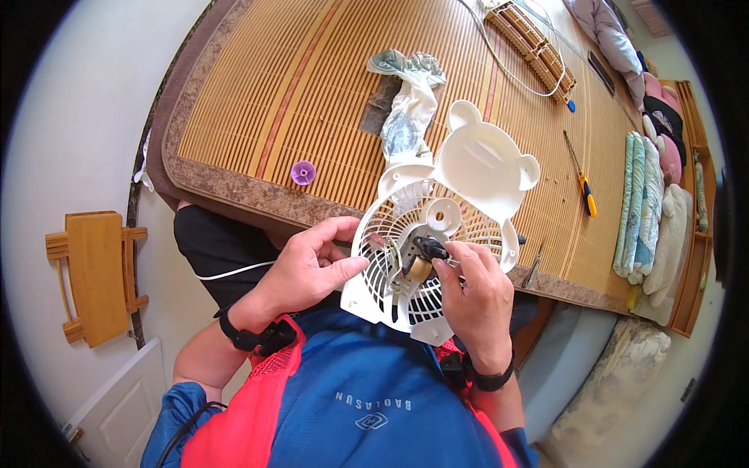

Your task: Repairing a small electric fan by cleaning components and reassembling the motor and housing.

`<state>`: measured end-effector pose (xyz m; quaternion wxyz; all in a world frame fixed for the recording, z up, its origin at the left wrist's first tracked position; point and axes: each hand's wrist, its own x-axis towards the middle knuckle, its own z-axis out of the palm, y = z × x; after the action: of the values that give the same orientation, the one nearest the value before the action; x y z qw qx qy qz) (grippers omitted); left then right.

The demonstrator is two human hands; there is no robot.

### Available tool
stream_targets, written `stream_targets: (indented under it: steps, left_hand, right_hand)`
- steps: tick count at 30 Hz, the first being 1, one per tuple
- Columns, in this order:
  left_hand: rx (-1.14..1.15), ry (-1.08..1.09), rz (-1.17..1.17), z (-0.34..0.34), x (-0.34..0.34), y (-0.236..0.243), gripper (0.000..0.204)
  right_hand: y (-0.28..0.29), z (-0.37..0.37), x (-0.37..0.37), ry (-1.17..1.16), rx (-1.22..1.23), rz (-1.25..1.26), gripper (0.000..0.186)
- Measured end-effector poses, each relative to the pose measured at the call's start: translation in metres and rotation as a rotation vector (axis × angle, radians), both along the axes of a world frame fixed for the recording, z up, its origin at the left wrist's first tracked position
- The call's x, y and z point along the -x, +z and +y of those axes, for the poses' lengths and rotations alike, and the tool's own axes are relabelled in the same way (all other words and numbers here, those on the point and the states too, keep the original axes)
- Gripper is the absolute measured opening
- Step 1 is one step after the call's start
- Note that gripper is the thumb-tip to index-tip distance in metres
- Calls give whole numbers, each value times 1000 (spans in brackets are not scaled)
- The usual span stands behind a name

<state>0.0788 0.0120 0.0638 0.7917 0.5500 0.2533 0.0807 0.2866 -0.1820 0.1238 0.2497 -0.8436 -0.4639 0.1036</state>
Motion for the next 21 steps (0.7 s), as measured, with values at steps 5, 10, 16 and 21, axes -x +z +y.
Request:
stream_targets:
  steps: [5,10,16,21]
  left_hand:
    - [27,15,-5,-3,-2,9,57]
    - [-38,-41,42,3,-1,11,58]
    - [-57,-35,47,3,-1,12,57]
    - [-77,-43,73,3,0,10,55]
  right_hand:
    - [-5,10,-4,32,-24,-17,23]
    - [-13,9,-10,110,-78,-118,21]
    - [-15,9,-11,137,-154,-142,21]
    - [-12,16,-13,109,-114,-95,20]
